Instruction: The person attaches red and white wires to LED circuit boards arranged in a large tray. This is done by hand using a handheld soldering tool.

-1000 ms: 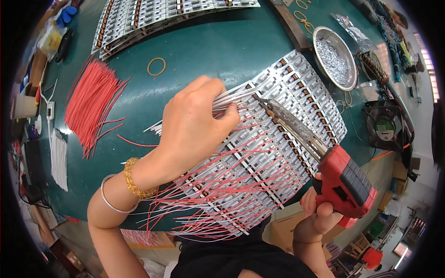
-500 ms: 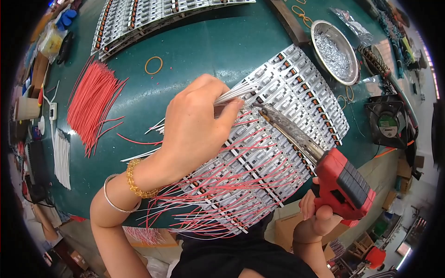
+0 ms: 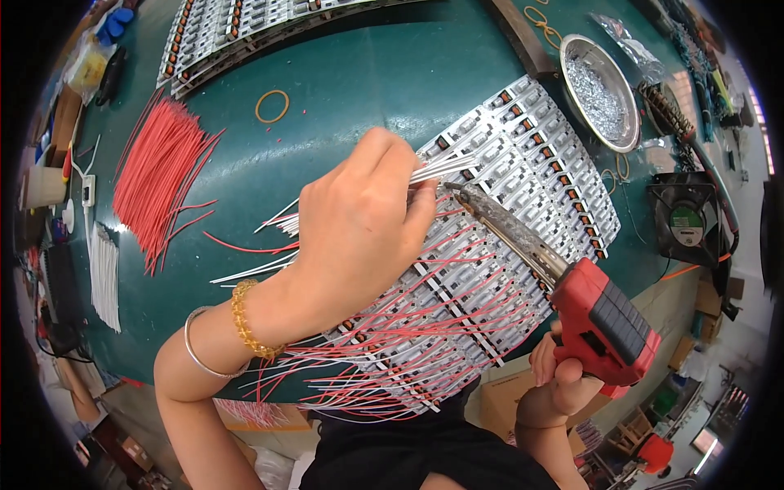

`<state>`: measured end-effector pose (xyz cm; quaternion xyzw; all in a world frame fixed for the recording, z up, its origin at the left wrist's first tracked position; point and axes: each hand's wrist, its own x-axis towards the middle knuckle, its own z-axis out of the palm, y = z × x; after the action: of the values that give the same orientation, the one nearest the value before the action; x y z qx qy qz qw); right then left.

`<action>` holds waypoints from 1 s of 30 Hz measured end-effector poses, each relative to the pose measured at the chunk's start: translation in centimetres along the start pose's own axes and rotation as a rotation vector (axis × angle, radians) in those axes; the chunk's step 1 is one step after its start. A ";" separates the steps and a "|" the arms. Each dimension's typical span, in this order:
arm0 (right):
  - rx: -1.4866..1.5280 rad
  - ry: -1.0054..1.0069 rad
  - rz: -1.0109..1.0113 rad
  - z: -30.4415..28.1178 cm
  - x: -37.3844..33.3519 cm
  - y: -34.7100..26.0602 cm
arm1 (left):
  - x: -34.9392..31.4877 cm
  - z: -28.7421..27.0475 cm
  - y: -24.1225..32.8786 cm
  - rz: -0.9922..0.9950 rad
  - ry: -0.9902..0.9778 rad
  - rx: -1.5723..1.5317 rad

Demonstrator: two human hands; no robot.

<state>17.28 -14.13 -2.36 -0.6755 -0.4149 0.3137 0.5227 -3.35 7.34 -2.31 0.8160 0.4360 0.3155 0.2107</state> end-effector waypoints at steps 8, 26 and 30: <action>0.100 0.004 0.050 0.4 0.4 -1.0 | -0.1 0.1 0.0 -0.005 0.006 0.003; 0.287 -0.041 0.071 1.7 0.5 -3.0 | 0.5 -1.2 -0.4 0.069 0.007 0.034; 0.307 0.008 0.063 0.5 -0.1 -2.6 | 1.2 -4.1 0.1 0.179 0.176 0.064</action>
<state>16.17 -13.71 0.05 -0.6015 -0.3385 0.3868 0.6116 -5.63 8.56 1.09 0.8271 0.3882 0.3894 0.1167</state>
